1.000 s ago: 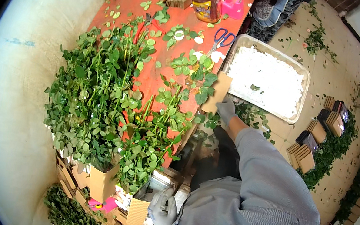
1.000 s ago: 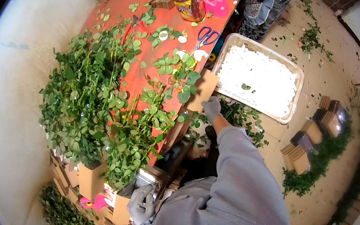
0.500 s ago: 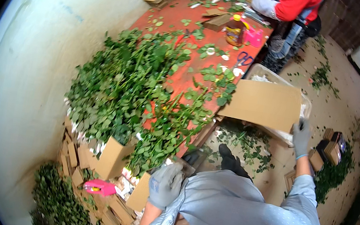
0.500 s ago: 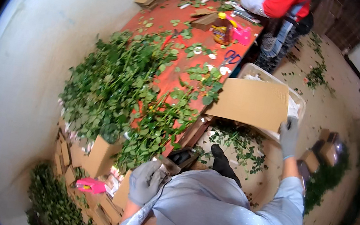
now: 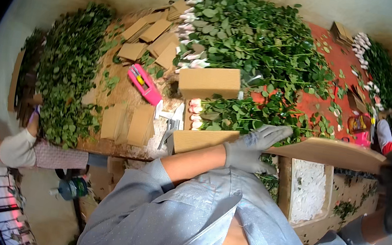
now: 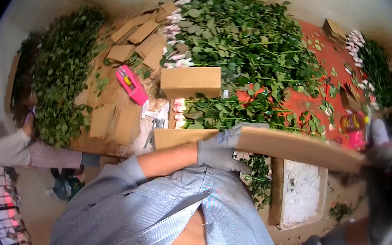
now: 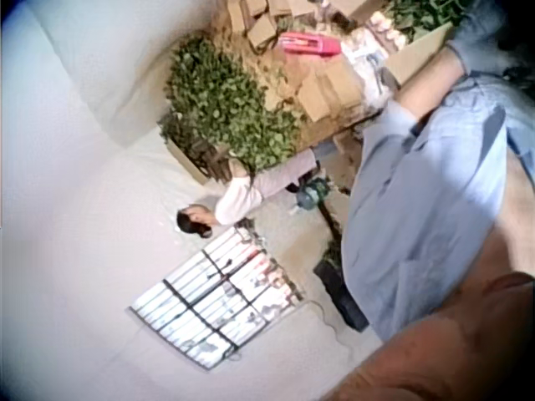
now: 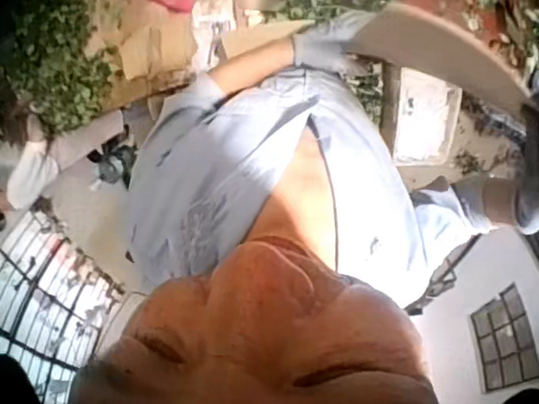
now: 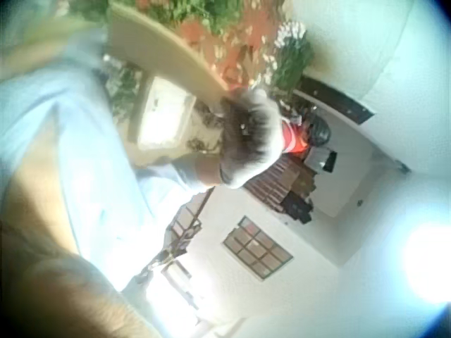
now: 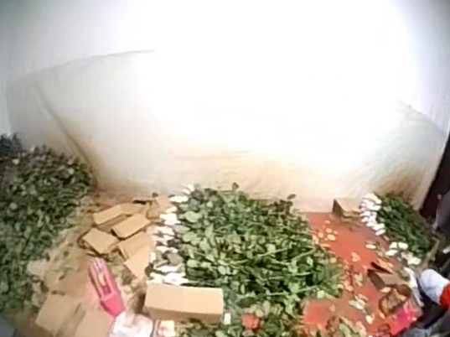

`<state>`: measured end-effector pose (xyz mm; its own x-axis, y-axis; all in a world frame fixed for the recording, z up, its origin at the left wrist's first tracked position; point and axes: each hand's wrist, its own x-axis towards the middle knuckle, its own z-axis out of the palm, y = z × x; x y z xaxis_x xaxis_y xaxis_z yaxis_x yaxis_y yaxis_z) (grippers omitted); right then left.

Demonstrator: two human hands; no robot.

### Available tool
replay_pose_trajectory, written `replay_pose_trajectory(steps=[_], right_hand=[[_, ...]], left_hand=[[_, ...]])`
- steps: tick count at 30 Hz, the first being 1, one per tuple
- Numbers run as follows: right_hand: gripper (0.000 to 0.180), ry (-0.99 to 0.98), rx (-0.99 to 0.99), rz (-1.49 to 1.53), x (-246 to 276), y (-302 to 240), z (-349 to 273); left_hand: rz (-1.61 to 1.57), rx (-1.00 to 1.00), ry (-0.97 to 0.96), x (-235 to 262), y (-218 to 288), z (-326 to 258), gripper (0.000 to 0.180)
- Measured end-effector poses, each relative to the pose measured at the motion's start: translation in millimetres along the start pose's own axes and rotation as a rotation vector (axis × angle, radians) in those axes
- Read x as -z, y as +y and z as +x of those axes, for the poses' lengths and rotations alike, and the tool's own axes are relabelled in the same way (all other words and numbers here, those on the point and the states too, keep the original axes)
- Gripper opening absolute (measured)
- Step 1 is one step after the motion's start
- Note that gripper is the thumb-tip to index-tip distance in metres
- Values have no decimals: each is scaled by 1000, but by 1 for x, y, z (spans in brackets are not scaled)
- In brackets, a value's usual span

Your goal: The person places rose stems onto a cardboard sheet, covers them with a piece of paper, and folds the cardboard sides inward to secure the flowers for shipping.

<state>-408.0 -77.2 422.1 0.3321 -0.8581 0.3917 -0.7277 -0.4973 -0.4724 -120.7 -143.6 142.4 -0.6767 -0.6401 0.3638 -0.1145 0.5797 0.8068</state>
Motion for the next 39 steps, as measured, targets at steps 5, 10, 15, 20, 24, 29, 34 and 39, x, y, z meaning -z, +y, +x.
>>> replay_pose_trajectory(steps=[5,10,15,20,24,29,34,39], right_hand=[[53,352,194,374,-56,-31,139],[48,314,-61,445,-144,-33,188],[32,-67,-249,761,-241,-23,191],[27,83,-295,878,-321,3,184],[29,97,-432,972,-350,33,174],[27,132,-554,941,-377,57,154],[29,56,-606,1021,-394,69,143],[32,-31,-591,954,-399,78,135]], left_hand=[[-217,-60,380,34,-7,-14,30],[-364,101,695,165,2,-25,24],[-288,-23,909,258,-11,-49,12],[-242,241,861,259,-26,-74,19],[-96,777,523,226,-52,-110,22],[16,1003,223,178,-99,-150,24],[51,1118,100,168,-95,-138,26],[112,1113,-7,148,-128,-165,29]])
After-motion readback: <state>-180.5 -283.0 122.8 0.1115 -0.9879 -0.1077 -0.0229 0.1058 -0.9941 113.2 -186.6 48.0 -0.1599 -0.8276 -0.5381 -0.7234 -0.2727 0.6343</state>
